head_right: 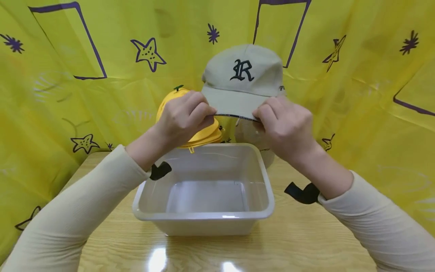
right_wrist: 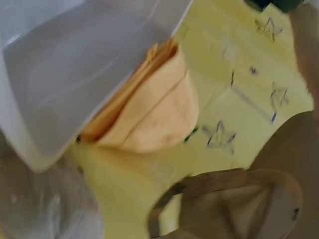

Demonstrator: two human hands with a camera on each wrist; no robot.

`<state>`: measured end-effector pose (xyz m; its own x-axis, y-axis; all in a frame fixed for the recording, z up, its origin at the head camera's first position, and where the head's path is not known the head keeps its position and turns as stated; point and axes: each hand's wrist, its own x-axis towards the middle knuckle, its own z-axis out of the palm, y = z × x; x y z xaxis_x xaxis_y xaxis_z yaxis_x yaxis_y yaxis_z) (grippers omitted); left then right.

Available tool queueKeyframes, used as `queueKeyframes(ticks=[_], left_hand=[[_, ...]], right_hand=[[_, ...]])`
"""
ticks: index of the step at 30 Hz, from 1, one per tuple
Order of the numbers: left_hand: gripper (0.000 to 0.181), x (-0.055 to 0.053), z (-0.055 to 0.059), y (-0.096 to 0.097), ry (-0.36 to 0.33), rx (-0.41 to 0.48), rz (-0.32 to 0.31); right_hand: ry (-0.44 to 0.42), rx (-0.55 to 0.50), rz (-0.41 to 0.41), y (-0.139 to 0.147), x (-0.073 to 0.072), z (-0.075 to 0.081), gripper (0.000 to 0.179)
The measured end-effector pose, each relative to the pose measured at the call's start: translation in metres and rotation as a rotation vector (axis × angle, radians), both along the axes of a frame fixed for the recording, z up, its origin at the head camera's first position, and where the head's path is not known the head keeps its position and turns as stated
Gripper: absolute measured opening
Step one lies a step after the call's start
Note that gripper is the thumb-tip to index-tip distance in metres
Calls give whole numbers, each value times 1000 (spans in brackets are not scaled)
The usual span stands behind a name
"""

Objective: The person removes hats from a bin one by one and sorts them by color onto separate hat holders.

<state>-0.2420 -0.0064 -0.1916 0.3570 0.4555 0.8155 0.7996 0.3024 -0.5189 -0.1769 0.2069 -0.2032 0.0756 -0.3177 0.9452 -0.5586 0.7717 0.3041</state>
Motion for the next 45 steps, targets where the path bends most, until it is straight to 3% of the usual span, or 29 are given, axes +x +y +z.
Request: queueKeyframes(ticks=[6, 10, 14, 20, 24, 28, 37, 41, 45], left_hand=[[17, -15, 6, 22, 47, 75, 81], [20, -25, -1, 36, 38, 124, 152], [23, -32, -19, 48, 12, 111, 217], [22, -50, -47, 64, -78, 122, 234], [20, -61, -71, 77, -126, 154, 268], [20, -64, -92, 85, -181, 143, 302], [21, -59, -122, 92, -282, 8, 365], [20, -56, -132, 92, -348, -114, 407], [16, -53, -134, 95, -446, -256, 415]], right_hand=[[96, -68, -5, 18, -23, 4, 26], [143, -117, 15, 35, -41, -1, 25], [164, -138, 29, 47, -53, -10, 20], [132, -91, -6, 62, -70, -28, 19], [90, -44, -43, 77, -81, -46, 17], [66, -26, -65, 88, -89, -66, 15], [11, -17, -81, 101, -96, -108, 13], [-64, 18, -90, 109, -96, -129, 12], [-133, 30, -107, 116, -93, -145, 12]])
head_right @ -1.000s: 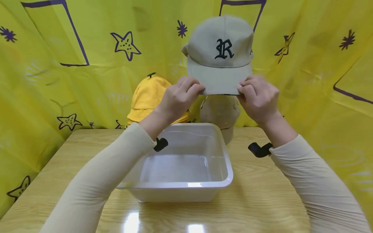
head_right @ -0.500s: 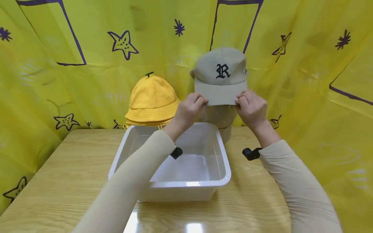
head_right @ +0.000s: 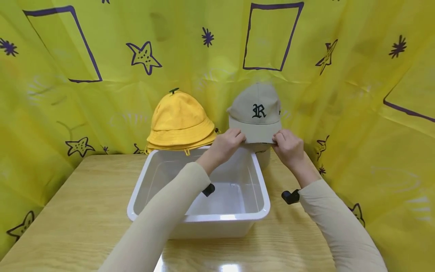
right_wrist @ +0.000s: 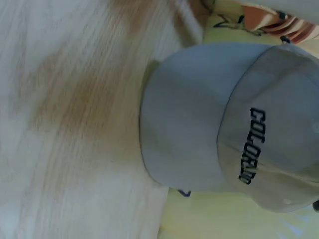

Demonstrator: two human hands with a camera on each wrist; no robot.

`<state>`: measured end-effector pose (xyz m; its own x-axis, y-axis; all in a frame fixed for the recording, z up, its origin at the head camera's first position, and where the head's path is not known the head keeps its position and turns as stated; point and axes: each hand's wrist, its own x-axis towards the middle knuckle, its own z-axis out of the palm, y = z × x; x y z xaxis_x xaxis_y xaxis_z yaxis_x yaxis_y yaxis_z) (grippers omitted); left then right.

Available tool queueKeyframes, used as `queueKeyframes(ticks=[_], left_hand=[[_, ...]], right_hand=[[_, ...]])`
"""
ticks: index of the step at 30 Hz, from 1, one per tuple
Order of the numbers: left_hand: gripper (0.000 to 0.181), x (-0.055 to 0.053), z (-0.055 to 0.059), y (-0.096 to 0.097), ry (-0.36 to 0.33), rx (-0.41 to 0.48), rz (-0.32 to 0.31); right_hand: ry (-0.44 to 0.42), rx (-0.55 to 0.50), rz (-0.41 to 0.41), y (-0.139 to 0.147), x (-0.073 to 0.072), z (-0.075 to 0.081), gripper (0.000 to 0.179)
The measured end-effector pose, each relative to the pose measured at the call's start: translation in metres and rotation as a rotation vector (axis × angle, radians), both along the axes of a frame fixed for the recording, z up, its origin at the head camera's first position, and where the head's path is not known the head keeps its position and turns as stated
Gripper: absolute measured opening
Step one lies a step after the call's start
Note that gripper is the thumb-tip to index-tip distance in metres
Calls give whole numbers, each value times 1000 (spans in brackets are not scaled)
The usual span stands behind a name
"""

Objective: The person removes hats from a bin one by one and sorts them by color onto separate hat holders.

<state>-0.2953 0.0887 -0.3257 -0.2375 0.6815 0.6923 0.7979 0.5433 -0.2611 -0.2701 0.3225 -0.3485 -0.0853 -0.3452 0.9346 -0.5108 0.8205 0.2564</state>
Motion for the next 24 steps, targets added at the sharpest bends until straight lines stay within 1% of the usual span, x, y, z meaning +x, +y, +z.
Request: queueKeyframes(ticks=[3, 5, 7, 11, 13, 15, 17, 20, 22, 24], left_hand=[[15, 2, -1, 1, -81, -87, 1], [16, 3, -2, 3, -110, -143, -1], [17, 4, -4, 5, -98, -180, -13], [16, 6, -1, 8, -60, -209, -43], [13, 8, 2, 8, -69, -215, -52], [11, 10, 5, 7, -94, -235, -53], [11, 12, 11, 6, -146, -264, -40], [13, 13, 22, 3, -291, -323, -3], [19, 12, 29, -1, -391, -360, 46], [27, 11, 36, -7, -469, -385, 90]], right_hand=[[-49, 25, -13, 3, 4, -6, 11], [-87, 49, -17, 6, 7, -8, 12], [-133, 69, -13, 10, 12, -10, 15], [-215, 99, -21, 16, 19, -9, 18], [-250, 108, -39, 17, 23, -8, 20], [-291, 114, -76, 18, 26, -7, 22], [-346, 101, -117, 18, 29, -5, 25], [-411, 87, -166, 19, 34, -2, 28], [-426, 96, -181, 19, 36, 1, 29], [-407, 130, -174, 19, 38, 5, 28]])
